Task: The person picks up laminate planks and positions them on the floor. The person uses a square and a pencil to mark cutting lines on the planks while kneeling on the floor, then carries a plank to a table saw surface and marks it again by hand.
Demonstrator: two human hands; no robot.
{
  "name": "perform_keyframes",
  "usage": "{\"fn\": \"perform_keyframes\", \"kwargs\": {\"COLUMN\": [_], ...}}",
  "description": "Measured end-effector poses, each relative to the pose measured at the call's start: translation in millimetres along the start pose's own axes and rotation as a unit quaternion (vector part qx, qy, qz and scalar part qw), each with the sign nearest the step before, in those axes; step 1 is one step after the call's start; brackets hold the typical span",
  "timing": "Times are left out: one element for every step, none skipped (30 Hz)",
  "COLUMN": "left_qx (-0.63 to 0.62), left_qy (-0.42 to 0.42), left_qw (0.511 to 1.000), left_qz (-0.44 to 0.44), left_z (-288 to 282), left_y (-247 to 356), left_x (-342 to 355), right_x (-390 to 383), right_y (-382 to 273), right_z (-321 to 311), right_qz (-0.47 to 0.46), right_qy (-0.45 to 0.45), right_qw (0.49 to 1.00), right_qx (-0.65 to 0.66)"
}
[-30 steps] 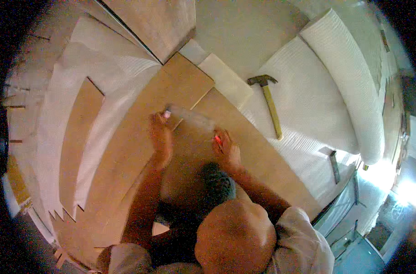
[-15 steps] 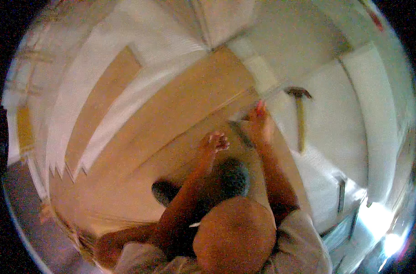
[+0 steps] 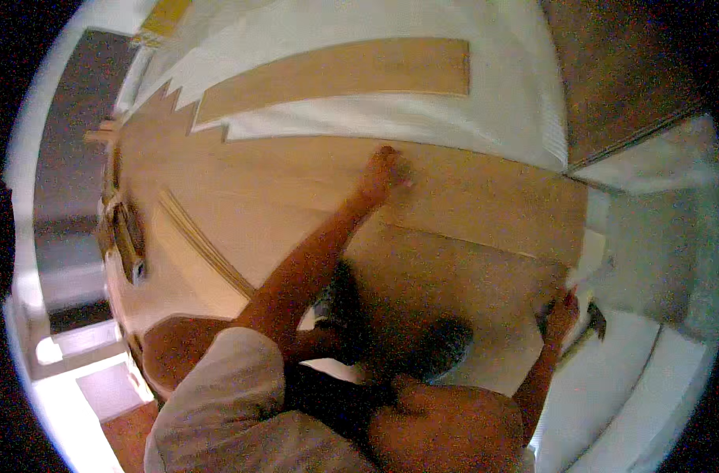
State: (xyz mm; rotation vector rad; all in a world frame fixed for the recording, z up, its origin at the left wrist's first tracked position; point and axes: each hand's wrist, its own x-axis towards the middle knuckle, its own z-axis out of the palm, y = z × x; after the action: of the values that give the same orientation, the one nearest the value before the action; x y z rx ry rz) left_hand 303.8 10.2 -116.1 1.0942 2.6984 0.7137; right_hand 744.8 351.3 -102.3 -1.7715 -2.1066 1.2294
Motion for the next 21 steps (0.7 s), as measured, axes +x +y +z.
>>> {"fn": "perform_keyframes", "kwargs": {"left_qx": [0.098, 0.198, 0.186, 0.177, 0.169, 0.167, 0.162, 0.188, 0.214, 0.247, 0.245, 0.242, 0.240, 0.237, 0.226, 0.216, 0.204, 0.192, 0.180, 0.179, 0.174], "left_qy": [-0.057, -0.103, -0.132, -0.164, -0.181, -0.189, -0.195, -0.205, -0.218, -0.227, -0.252, -0.280, -0.307, -0.295, -0.281, -0.267, -0.279, -0.291, -0.302, -0.258, -0.277], "left_qw": [0.991, 0.963, 0.967, 0.968, 0.968, 0.967, 0.967, 0.960, 0.952, 0.941, 0.936, 0.929, 0.920, 0.925, 0.932, 0.939, 0.938, 0.937, 0.936, 0.947, 0.943], "left_qz": [0.073, 0.154, 0.111, 0.068, 0.041, 0.022, 0.017, 0.012, 0.031, 0.044, 0.013, -0.018, -0.050, -0.045, -0.035, -0.025, -0.013, 0.000, 0.013, 0.061, 0.055], "left_z": [-7, -19, -21, -21, -28, -37, -40, -58, -66, -74, -81, -87, -89, -98, -93, -88, -85, -78, -73, -67, -69], "left_y": [-10, -23, -25, -31, -39, -44, -42, -51, -40, -29, -19, -14, -8, -7, -10, -14, -21, -31, -42, -50, -48], "left_x": [15, 29, 38, 43, 50, 54, 67, 61, 65, 61, 59, 67, 72, 74, 76, 80, 81, 83, 85, 74, 71], "right_x": [-14, -26, -38, -48, -57, -72, -64, -87, -91, -95, -96, -92, -88, -87, -82, -76, -73, -69, -66, -66, -68], "right_y": [-11, -23, -33, -42, -54, -83, -41, -103, -112, -109, -99, -93, -88, -95, -100, -101, -98, -94, -92, -95, -89], "right_z": [-1, 0, 2, 2, 3, -3, 0, 9, 10, 7, 6, 9, 7, 8, 9, 12, 13, 16, 19, 14, 12], "right_qz": [0.023, 0.042, 0.063, 0.079, 0.092, 0.094, -0.034, 0.022, 0.026, 0.025, 0.022, 0.021, 0.020, 0.017, 0.012, 0.008, 0.009, 0.010, 0.010, 0.029, 0.014], "right_qy": [0.009, 0.017, 0.027, 0.034, 0.034, 0.008, 0.065, 0.012, 0.017, 0.015, 0.018, 0.021, 0.022, 0.014, 0.014, 0.014, 0.010, 0.009, 0.007, -0.024, -0.021], "right_qw": [1.000, 0.999, 0.997, 0.995, 0.994, 0.989, 0.975, 0.988, 0.984, 0.981, 0.980, 0.978, 0.977, 0.981, 0.984, 0.987, 0.986, 0.985, 0.984, 0.980, 0.978], "right_qx": [-0.016, -0.025, -0.030, -0.041, -0.055, -0.113, -0.209, -0.153, -0.175, -0.193, -0.198, -0.205, -0.212, -0.192, -0.176, -0.160, -0.167, -0.174, -0.180, -0.194, -0.205]}}
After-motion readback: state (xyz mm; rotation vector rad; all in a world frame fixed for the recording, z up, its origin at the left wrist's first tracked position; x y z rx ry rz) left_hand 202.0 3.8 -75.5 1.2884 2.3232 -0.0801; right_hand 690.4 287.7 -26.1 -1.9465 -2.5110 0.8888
